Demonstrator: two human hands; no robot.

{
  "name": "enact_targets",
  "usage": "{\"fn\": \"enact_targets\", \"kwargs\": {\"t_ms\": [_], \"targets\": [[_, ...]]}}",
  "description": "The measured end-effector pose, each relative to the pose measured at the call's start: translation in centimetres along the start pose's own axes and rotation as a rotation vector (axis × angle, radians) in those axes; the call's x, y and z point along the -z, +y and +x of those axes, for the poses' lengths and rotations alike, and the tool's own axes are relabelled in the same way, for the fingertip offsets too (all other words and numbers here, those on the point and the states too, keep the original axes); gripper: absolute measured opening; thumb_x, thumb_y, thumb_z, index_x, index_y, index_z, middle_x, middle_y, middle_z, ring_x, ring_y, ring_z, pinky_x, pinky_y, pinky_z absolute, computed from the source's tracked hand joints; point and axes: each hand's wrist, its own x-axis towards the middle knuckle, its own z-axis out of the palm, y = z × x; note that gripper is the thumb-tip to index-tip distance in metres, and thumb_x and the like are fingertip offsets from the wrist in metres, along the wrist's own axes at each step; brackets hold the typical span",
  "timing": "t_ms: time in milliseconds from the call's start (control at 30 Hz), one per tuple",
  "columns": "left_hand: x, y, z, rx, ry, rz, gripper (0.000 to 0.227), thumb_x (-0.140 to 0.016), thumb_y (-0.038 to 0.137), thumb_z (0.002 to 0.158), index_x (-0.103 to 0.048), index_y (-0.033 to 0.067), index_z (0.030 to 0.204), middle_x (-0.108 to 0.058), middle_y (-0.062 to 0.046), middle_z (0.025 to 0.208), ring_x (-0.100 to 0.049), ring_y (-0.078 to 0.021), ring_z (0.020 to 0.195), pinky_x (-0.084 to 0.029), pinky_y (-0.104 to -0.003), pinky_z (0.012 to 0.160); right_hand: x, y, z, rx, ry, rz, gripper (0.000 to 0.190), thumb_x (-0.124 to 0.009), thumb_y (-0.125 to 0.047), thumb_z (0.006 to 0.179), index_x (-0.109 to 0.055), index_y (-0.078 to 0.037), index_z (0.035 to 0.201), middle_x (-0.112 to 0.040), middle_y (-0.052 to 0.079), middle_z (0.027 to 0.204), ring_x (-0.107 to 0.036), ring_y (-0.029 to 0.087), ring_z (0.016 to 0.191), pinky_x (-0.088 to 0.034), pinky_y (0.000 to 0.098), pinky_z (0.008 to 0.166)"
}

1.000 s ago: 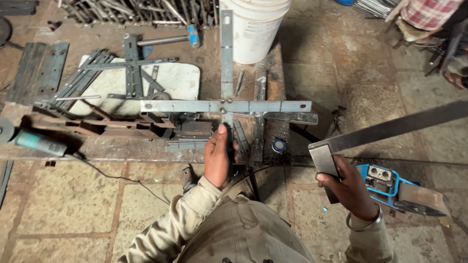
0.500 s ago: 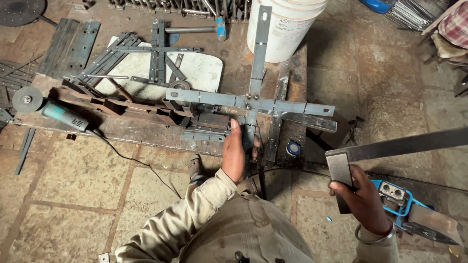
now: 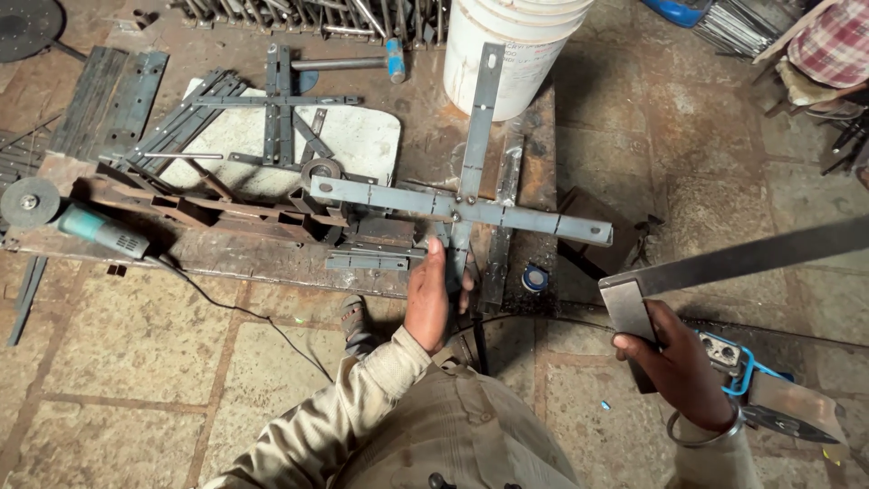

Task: A worker grinds a metal bar and then assembles and measures a cross-shaped metal structure using a try square.

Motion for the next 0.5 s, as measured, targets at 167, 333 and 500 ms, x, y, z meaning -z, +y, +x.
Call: {"fn": "enact_targets", "kwargs": {"t_ms": [167,333,500], "targets": [[-0.4,1.0,-0.9,0.056,-0.007,0.004,0.07,-0.033,0.06,0.106,-0.066,-0.0004,0.098,-0.061,-0.004,0.07,-0.052,-0.0125,0.05,-0.043,-0.028,0.044,1.8,-2.2,0.6,-0.036,0.005,-0.168,0.04,-0.075,-0.018,0.084,-0.06,-0.003,0.118,-0.07,0.007,0.08,-0.067,0.014,0.067,-0.053,0.0339,0.061],[-0.5,1.4,-1.4,0.06,-0.024,0.026,0.074,-0.033,0.063,0.103,-0.071,-0.0005,0.1,-0.061,-0.003,0.069,-0.051,-0.0116,0.05,-0.044,-0.028,0.046,2.8,-5.1,1.0,-0.135,0.014,-0.129,0.04,-0.074,-0.02,0.084,-0.062,-0.004,0.117,-0.062,0.009,0.061,-0.054,0.013,0.045,-0.044,0.0333,0.043],[-0.3,1.2,-1.5,0.06,-0.037,0.011,0.073,-0.034,0.063,0.103,-0.07,-0.0006,0.1,-0.061,-0.003,0.069,-0.051,-0.0114,0.05,-0.043,-0.028,0.045,3.4,-4.2,2.0,0.008,-0.001,-0.221,0.046,-0.076,-0.026,0.084,-0.061,-0.003,0.121,-0.07,0.008,0.073,-0.064,0.017,0.055,-0.051,0.0353,0.051]]}}
